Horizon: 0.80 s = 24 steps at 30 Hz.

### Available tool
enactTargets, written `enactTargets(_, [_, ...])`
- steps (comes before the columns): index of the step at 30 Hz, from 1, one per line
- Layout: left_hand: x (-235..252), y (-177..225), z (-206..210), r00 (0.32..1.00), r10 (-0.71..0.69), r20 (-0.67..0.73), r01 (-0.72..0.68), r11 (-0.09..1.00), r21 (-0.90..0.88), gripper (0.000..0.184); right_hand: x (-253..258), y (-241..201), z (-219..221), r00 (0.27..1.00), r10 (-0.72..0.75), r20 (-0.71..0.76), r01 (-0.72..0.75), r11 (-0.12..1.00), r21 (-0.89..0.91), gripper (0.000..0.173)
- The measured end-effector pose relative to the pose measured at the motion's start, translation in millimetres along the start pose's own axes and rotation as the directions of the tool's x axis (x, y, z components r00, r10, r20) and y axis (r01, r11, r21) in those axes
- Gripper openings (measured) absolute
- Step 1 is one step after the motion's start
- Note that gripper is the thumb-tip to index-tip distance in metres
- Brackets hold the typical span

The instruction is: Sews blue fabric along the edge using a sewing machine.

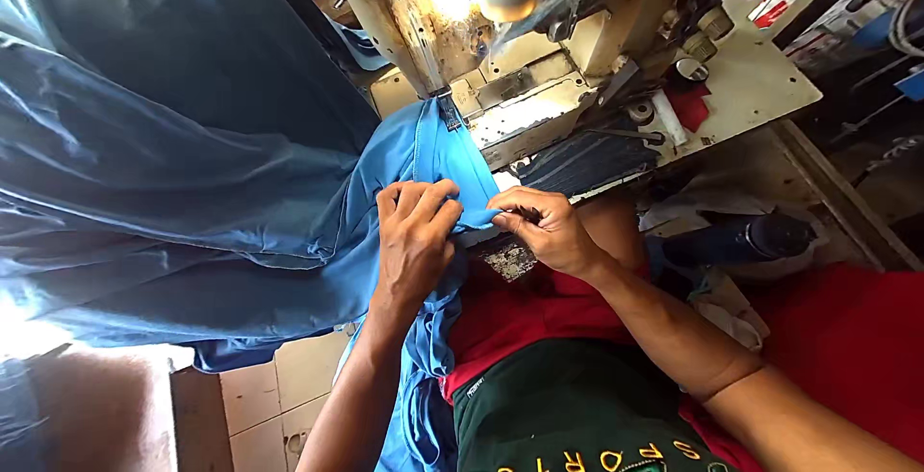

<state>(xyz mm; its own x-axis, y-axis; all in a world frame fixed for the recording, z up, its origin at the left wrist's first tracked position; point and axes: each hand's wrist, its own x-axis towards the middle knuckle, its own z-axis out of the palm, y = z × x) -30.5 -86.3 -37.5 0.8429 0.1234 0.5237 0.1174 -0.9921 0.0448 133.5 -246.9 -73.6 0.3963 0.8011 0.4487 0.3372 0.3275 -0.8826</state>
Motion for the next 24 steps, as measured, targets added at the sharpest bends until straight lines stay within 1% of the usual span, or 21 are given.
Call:
enactTargets(4, [16.8,-15.2,-6.8,0.999,0.02,0.026,-0.02,1.0,0.023,0.017,21.3,5.0,3.3,0.999,0.001,-0.04,-0.001,1.0,-0.008,0.011])
enactTargets(7, [31.6,-22.9,-14.5,0.998,0.034,0.043,-0.035,0.999,0.017,0.019,31.4,5.3,5.9,0.997,0.033,-0.068,-0.032,0.999,0.009,0.011])
enactTargets(10, [43.4,-28.2,-19.7,0.996,0.073,0.058,-0.071,0.997,-0.034,0.021,44.9,7.4,8.8,0.995,0.041,-0.092,-0.037,0.998,0.041,0.011])
enactTargets(12, [46.7,-26.8,-22.7,0.993,0.086,0.077,-0.08,0.993,-0.087,0.017,52.0,7.8,11.5,0.994,0.04,-0.104,-0.033,0.997,0.068,0.012])
enactTargets(14, [47.6,-23.3,-29.5,0.985,0.086,0.152,-0.067,0.99,-0.126,0.014,55.7,7.9,12.2,0.994,0.035,-0.1,-0.027,0.997,0.078,0.014])
enactTargets(15, [46.7,-23.7,-34.5,0.974,0.079,0.21,-0.056,0.992,-0.115,0.022,57.8,9.5,11.7,0.995,0.019,-0.094,-0.011,0.997,0.08,0.015])
enactTargets(16, [44.2,-26.4,-40.2,0.963,0.065,0.262,-0.045,0.996,-0.08,0.037,59.5,12.3,11.1,0.996,-0.004,-0.088,0.011,0.997,0.078,0.016])
enactTargets(17, [40.2,-31.8,-47.2,0.954,0.03,0.298,-0.023,0.999,-0.026,0.049,60.8,15.1,10.2,0.997,-0.027,-0.078,0.033,0.997,0.068,0.017])
enactTargets(18, [35.3,-40.3,-56.6,0.946,-0.02,0.322,0.01,0.999,0.033,0.054,61.4,17.4,9.3,0.996,-0.048,-0.07,0.051,0.997,0.05,0.016])
enactTargets(19, [29.8,-51.3,-67.2,0.94,-0.078,0.332,0.05,0.995,0.092,0.055,61.2,18.9,8.6,0.996,-0.067,-0.062,0.068,0.997,0.026,0.016])
enactTargets(21, [20.3,-72.1,-88.4,0.946,-0.15,0.287,0.114,0.984,0.138,0.046,62.3,20.2,7.3,0.992,-0.118,-0.046,0.116,0.992,-0.04,0.014])
enactTargets(22, [17.6,-75.9,-97.5,0.959,-0.146,0.245,0.125,0.987,0.099,0.041,64.5,19.4,6.3,0.989,-0.147,-0.032,0.143,0.986,-0.088,0.014])
enactTargets(24, [15.9,-63.7,-107.6,0.985,-0.061,0.162,0.075,0.994,-0.082,0.033,66.8,11.9,1.6,0.982,-0.182,0.053,0.189,0.962,-0.197,0.013])
